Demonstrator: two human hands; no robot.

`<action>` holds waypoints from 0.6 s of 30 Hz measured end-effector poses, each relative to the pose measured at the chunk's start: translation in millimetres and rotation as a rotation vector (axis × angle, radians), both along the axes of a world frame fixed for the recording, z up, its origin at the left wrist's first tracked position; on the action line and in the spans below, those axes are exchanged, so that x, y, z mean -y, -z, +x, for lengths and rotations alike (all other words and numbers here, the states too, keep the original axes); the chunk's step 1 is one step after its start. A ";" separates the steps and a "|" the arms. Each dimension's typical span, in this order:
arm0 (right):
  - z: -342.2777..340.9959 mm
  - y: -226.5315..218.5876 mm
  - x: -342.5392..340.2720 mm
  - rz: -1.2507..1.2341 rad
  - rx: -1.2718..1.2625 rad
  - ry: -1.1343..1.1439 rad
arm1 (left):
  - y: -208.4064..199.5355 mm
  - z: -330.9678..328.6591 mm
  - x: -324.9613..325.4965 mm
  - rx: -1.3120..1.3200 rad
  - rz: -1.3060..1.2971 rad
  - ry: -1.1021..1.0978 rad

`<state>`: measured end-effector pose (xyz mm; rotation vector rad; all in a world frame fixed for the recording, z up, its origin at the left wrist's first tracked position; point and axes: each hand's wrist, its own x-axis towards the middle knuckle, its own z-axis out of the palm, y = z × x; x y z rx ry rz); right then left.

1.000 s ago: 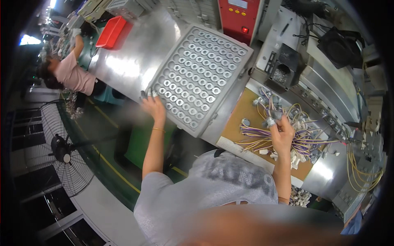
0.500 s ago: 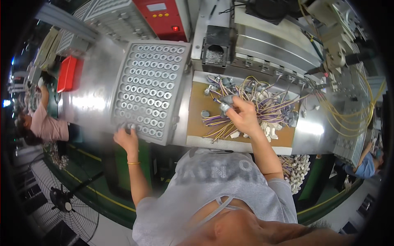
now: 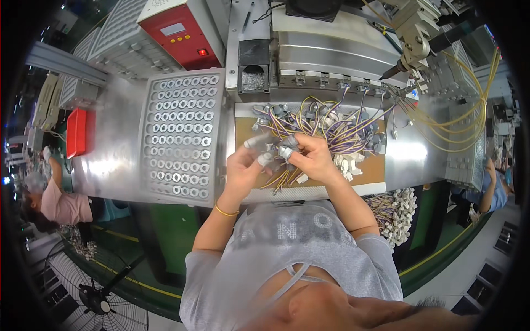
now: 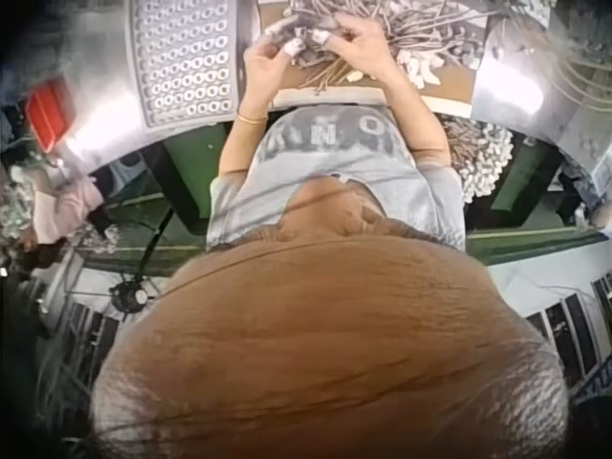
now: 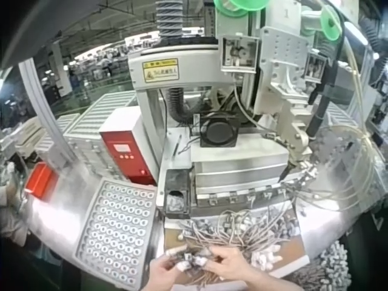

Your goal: The person assembles wire harnesses by taking metal components and fitting them onto the wire connectors by hand.

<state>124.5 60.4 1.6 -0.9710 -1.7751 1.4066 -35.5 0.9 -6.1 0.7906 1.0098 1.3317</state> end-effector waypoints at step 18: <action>3.5 -4.8 -4.0 -0.111 0.026 -0.061 | 7.2 8.3 -10.1 -0.068 -0.001 0.047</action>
